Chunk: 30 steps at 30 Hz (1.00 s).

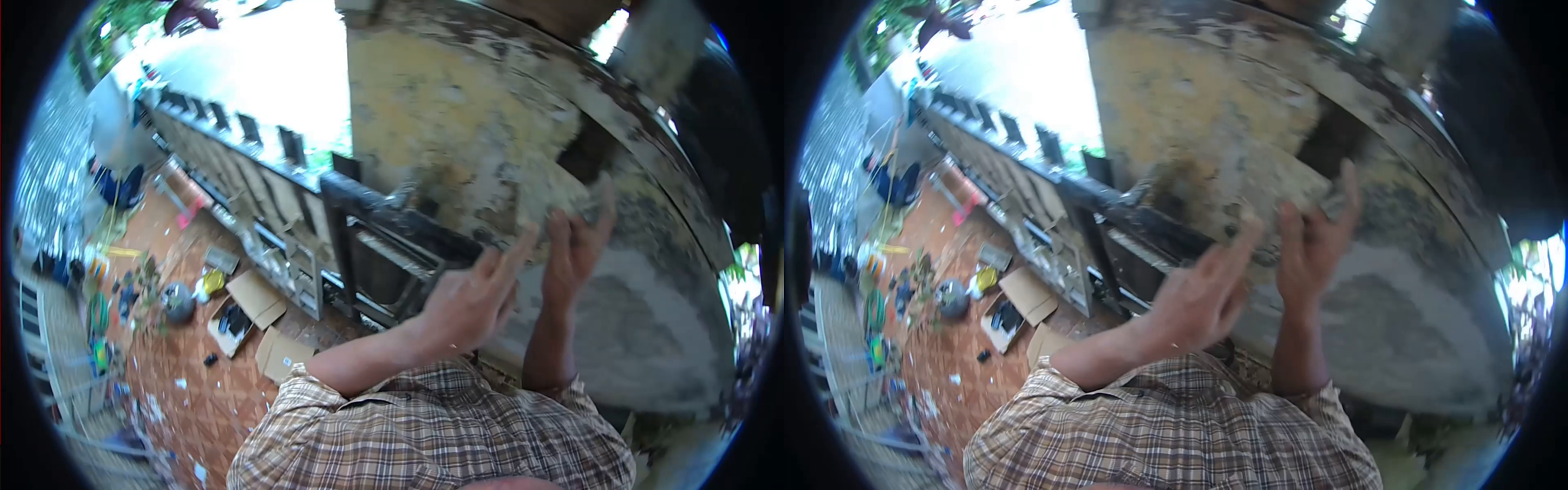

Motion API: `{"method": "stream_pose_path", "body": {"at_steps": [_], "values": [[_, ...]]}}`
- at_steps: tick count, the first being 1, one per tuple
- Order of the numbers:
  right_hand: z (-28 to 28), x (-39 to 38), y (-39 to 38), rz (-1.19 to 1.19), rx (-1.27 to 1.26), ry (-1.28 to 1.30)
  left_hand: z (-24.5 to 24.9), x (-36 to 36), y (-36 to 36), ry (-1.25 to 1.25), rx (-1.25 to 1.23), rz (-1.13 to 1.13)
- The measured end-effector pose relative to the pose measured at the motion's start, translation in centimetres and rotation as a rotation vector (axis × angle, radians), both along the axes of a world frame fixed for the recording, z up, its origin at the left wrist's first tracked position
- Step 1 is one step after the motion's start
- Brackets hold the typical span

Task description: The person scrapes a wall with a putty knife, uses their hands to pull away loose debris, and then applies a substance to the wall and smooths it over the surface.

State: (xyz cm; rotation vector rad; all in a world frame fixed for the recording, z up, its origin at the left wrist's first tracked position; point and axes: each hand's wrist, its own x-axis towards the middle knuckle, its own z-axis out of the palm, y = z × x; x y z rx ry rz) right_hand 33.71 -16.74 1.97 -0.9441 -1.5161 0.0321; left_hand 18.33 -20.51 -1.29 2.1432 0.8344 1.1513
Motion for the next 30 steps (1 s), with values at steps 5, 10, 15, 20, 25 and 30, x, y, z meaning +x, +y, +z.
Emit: {"method": "stream_pose_path", "body": {"at_steps": [5, 10, 15, 20, 25, 30], "values": [[0.9, -1.4, 2.0, 0.285, -0.169, 0.399, 3.7, -1.9, 4.0, 0.151, 0.181, 0.265], [-2.5, -2.3, 4.6, 0.564, -0.257, 0.463, 6.6, -5.7, 7.6, 0.316, -0.16, 0.27], [-3.3, -1.4, 5.2, 0.435, -0.501, 0.148, 6.0, -7.6, 11.3, 0.422, 0.167, 0.437], [-1.4, 5.4, 1.5, 0.022, 0.297, -0.372, 6.6, -8.4, 14.7, 0.705, 0.327, 0.687], [-1.3, 12.9, 1.2, -0.285, 0.753, -0.059, 5.7, -6.0, 15.5, 0.678, 0.518, 0.667], [-0.6, 16.2, 2.8, -0.764, 0.689, -0.404, 6.0, -7.5, 16.1, 0.734, 0.503, 0.691]]}}
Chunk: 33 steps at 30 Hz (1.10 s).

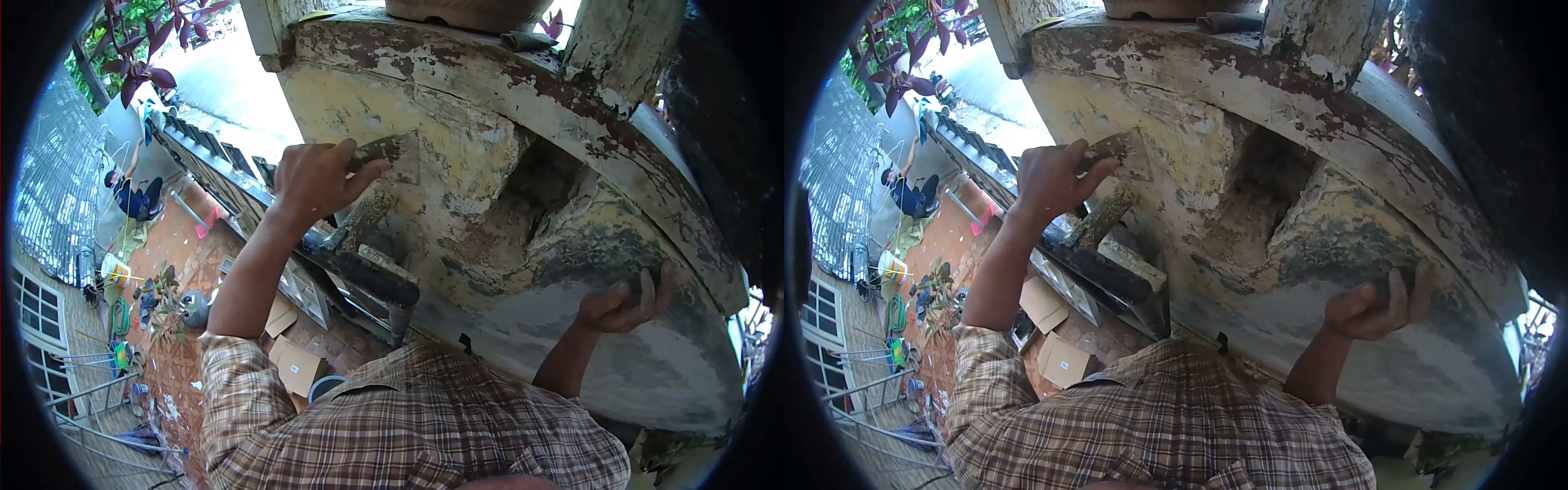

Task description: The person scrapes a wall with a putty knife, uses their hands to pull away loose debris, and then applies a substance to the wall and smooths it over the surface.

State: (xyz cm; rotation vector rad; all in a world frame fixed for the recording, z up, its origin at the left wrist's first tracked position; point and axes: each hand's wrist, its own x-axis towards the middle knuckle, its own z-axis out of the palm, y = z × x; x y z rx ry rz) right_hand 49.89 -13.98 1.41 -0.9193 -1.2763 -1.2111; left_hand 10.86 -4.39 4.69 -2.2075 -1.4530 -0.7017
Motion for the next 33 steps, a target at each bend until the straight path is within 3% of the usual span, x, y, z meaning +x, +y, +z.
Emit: {"method": "stream_pose_path", "body": {"at_steps": [1, 4, 33], "values": [[0.0, -0.1, 0.1, -0.06, -0.002, -0.095, 0.0, 0.3, 0.0, -0.009, -0.035, 0.019], [-0.2, -0.5, 0.2, -0.048, -0.025, 0.013, -0.4, -0.2, -0.4, 0.003, -0.059, 0.049], [-0.2, -0.2, 0.2, 0.032, -0.053, -0.04, 0.2, 1.3, -1.3, -0.053, -0.043, 0.083]]}}
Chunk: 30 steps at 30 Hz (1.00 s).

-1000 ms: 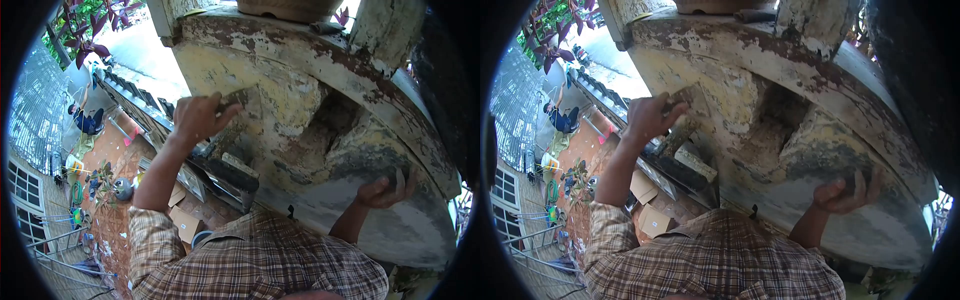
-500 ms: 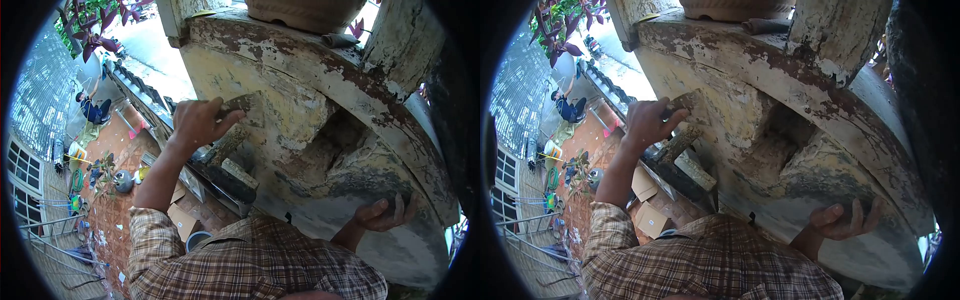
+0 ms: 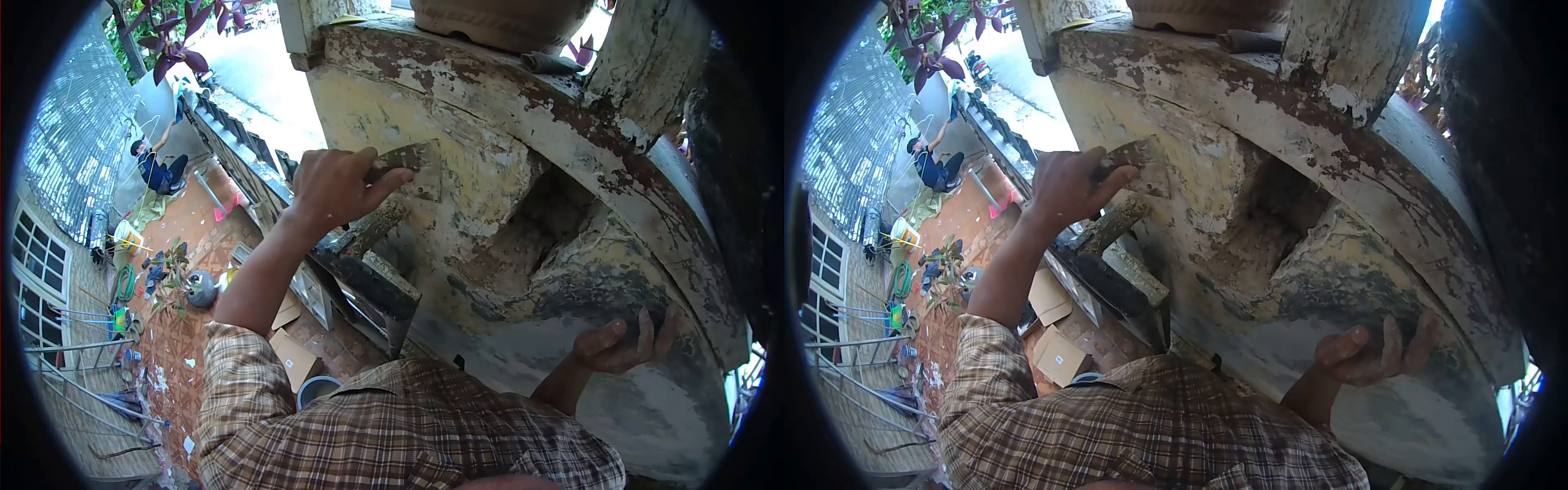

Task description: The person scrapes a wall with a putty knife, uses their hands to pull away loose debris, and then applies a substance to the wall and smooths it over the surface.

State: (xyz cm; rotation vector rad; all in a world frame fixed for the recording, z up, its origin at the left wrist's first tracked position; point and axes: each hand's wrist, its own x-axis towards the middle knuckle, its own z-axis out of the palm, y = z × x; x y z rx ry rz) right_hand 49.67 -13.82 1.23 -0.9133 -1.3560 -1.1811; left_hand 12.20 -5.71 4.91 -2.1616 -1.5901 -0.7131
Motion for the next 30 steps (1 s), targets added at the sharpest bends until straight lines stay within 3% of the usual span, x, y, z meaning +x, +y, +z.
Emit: {"method": "stream_pose_path", "body": {"at_steps": [8, 13, 15, 19, 23, 25, 30], "values": [[-0.5, -1.4, 0.3, 0.062, -0.011, 0.081, 0.7, -1.5, 1.3, 0.035, -0.051, 0.018], [-0.4, -2.8, 0.7, 0.015, -0.034, 0.096, 1.3, -2.0, 0.8, 0.013, -0.118, -0.073], [-0.4, -3.9, 0.9, 0.038, -0.048, 0.113, 1.6, -0.2, 1.1, 0.007, -0.037, -0.138], [-1.2, -4.1, -0.3, -0.098, -0.191, 0.114, 1.4, -0.5, 0.6, -0.033, -0.056, -0.133], [-2.0, -4.6, -3.0, 0.21, -0.263, 0.226, 1.2, -1.8, 1.8, -0.009, -0.115, -0.089], [-1.5, -7.0, -3.4, 0.219, -0.277, 0.189, 0.9, -0.8, 2.0, -0.014, 0.055, -0.199], [-0.2, -10.0, -4.1, 0.356, -0.288, 0.056, 1.2, -2.4, 2.7, 0.071, -0.035, -0.198]]}}
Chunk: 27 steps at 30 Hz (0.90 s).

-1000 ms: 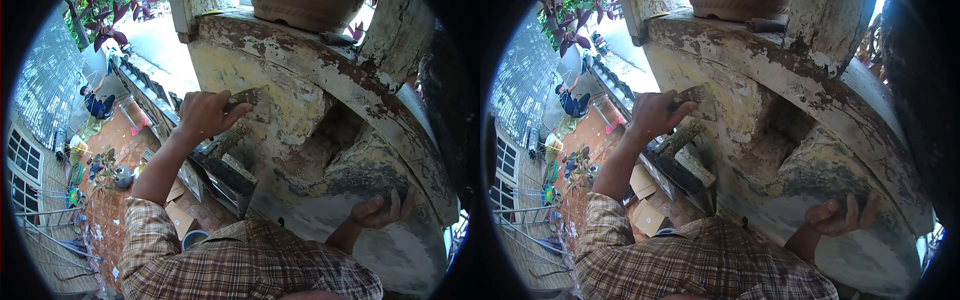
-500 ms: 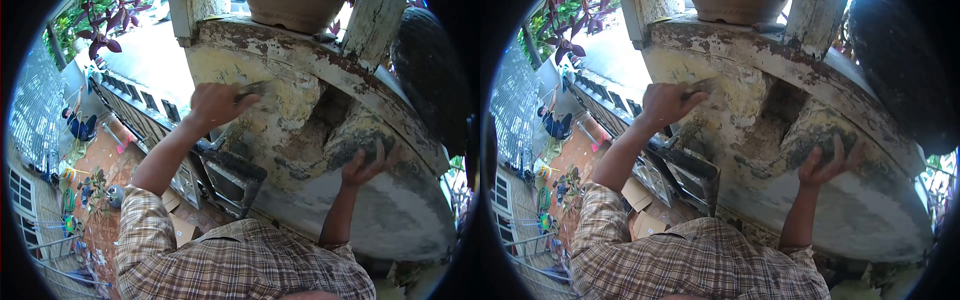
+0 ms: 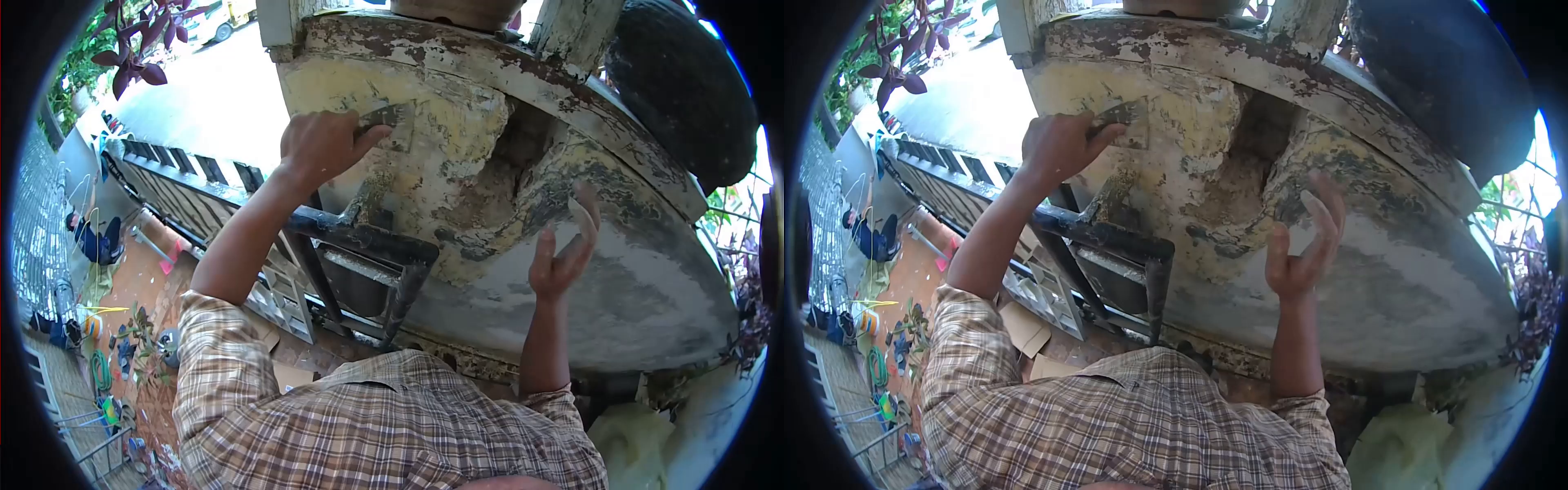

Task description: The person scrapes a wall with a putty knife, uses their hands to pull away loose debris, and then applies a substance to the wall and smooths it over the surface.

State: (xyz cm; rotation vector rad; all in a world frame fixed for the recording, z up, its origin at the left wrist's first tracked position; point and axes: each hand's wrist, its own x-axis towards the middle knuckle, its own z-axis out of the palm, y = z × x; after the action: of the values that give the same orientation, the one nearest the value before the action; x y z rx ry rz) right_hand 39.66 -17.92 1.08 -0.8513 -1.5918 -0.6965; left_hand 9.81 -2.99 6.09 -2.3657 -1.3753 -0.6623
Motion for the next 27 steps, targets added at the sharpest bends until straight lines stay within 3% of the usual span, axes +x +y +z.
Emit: {"method": "stream_pose_path", "body": {"at_steps": [1, 3, 6, 9, 11, 16, 18, 21, 24, 27], "values": [[0.4, -0.8, 0.5, -0.009, 0.004, 0.001, 0.2, -0.3, 0.0, 0.027, 0.002, 0.024], [0.7, -3.8, 1.2, 0.219, -0.077, 0.094, -0.1, 0.7, -0.5, -0.007, 0.012, -0.027], [1.5, -5.8, 1.6, 0.197, -0.144, -0.099, 0.5, 0.9, -0.5, -0.01, 0.043, -0.03], [1.4, -6.3, 1.3, 0.313, -0.199, -0.02, 0.8, 0.3, -0.4, 0.034, -0.081, 0.01], [1.4, -7.6, 2.9, 0.262, -0.208, -0.091, 0.8, 1.8, -0.3, -0.015, 0.01, -0.075], [1.7, -8.1, 7.5, 0.052, -0.21, -0.299, 1.9, 0.9, -2.2, 0.054, -0.032, -0.052], [1.4, -8.6, 8.7, 0.056, -0.204, -0.519, 1.7, 1.0, -1.9, 0.093, -0.049, -0.041], [0.3, -9.0, 10.7, -0.08, -0.189, -0.545, 0.5, 1.8, -0.4, -0.091, 0.179, -0.162], [-0.5, -9.6, 11.2, -0.135, -0.201, -0.486, 0.4, 1.3, -0.8, -0.07, 0.149, -0.167], [-0.3, -10.5, 11.4, -0.116, -0.172, -0.469, 0.9, 1.0, -1.6, -0.08, -0.007, 0.004]]}}
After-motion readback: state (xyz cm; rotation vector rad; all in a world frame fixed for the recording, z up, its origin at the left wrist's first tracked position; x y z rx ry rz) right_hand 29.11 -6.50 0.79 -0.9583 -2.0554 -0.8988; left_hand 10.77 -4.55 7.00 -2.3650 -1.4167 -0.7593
